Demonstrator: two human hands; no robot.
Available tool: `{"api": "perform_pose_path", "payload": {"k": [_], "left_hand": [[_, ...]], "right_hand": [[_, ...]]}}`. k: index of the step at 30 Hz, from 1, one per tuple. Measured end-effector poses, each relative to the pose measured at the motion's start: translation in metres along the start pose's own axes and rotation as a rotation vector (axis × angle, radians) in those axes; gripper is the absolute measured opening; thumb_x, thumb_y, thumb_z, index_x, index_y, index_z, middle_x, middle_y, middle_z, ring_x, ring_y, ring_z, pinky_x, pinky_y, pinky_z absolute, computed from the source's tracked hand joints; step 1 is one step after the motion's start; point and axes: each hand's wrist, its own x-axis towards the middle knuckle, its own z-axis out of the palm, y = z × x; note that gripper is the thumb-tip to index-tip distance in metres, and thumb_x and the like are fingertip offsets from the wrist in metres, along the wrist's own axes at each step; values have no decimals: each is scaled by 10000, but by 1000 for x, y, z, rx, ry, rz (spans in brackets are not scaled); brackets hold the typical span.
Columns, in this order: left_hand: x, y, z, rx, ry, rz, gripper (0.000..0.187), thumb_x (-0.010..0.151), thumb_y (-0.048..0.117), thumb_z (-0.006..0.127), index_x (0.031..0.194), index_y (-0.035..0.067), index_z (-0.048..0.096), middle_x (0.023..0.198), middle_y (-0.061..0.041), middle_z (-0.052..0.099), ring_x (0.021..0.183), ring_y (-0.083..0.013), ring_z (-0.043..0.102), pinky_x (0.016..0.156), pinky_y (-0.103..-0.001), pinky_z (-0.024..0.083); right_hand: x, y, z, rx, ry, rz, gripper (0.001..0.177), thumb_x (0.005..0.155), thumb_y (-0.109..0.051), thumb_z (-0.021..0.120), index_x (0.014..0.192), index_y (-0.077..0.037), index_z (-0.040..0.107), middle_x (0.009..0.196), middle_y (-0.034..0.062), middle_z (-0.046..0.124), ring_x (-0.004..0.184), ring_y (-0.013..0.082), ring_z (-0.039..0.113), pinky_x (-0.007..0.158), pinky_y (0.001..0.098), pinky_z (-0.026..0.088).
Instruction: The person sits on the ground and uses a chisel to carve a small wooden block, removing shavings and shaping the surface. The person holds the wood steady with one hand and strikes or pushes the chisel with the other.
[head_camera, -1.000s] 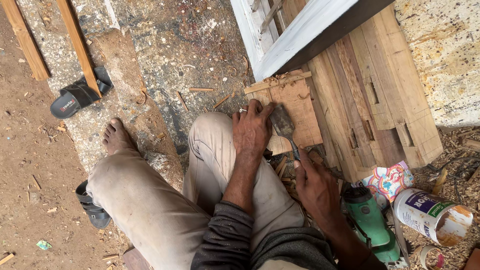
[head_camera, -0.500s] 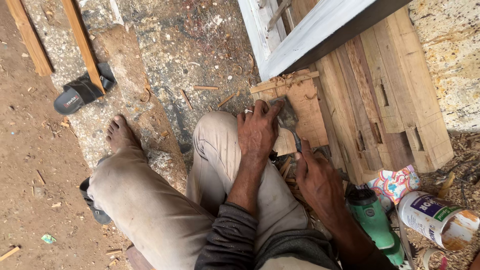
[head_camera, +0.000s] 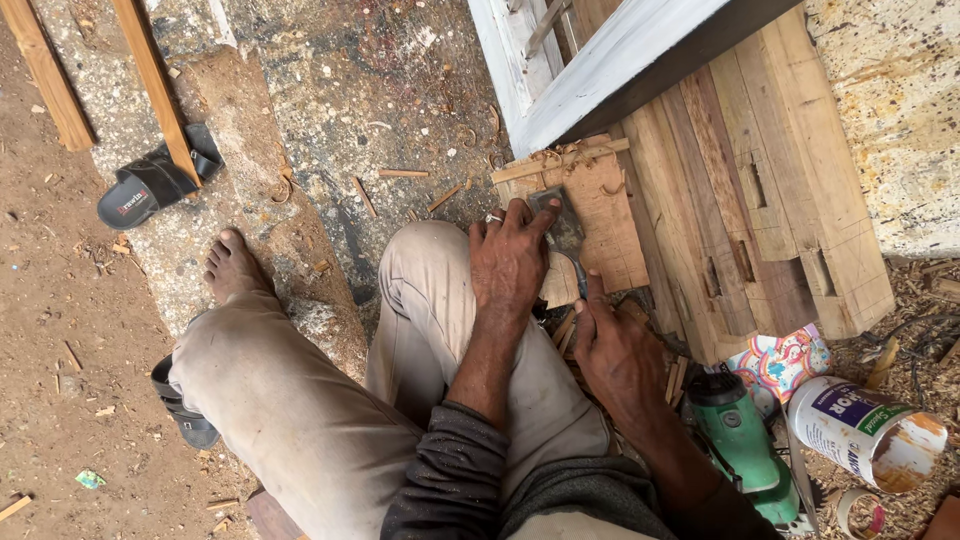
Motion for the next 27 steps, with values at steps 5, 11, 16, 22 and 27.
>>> {"api": "perform_pose_path", "payload": {"k": [5, 11, 16, 22, 27], "left_hand": [[1, 0, 1, -3, -25, -17, 411, 929, 131, 669, 1301, 299, 707, 1006, -40, 646, 867, -236, 688, 871, -471, 467], [4, 0, 4, 21, 19, 0, 422, 919, 153, 684, 1320, 287, 694, 1038, -64, 653, 849, -254, 689, 878, -481, 471], [3, 1, 0, -5, 7, -6, 446, 957, 190, 665, 1387, 306, 649, 1008, -60, 654, 861, -251, 688, 867, -505, 478], [4, -10, 4, -138, 146, -10, 410, 965, 229, 683, 1370, 184, 642, 1011, -76, 669, 833, -228, 686, 897, -541, 480], [0, -20, 12, -666, 328, -67, 107, 1038, 213, 714, 1129, 176, 755, 1092, -54, 750, 946, -178, 710, 908, -429, 594]], "right_hand": [[7, -5, 1, -4, -15, 14, 535, 1038, -325, 506, 1509, -71, 497, 640, 182, 645, 506, 299, 654, 437, 432, 517], [23, -3, 4, 99, -54, 8, 500, 1083, -294, 452, 1502, -22, 481, 499, 94, 578, 391, 249, 587, 373, 409, 474], [31, 5, 6, 223, -10, -30, 543, 1069, -335, 481, 1515, -24, 471, 526, 63, 581, 414, 154, 567, 403, 336, 465], [18, 35, 2, 1372, -261, 400, 679, 1015, -548, 499, 1300, 68, 509, 781, 64, 631, 509, 146, 597, 378, 325, 515], [-19, 77, -4, 1597, -156, 241, 577, 966, -511, 599, 1383, -115, 562, 766, 36, 580, 517, 110, 562, 389, 266, 478]]}}
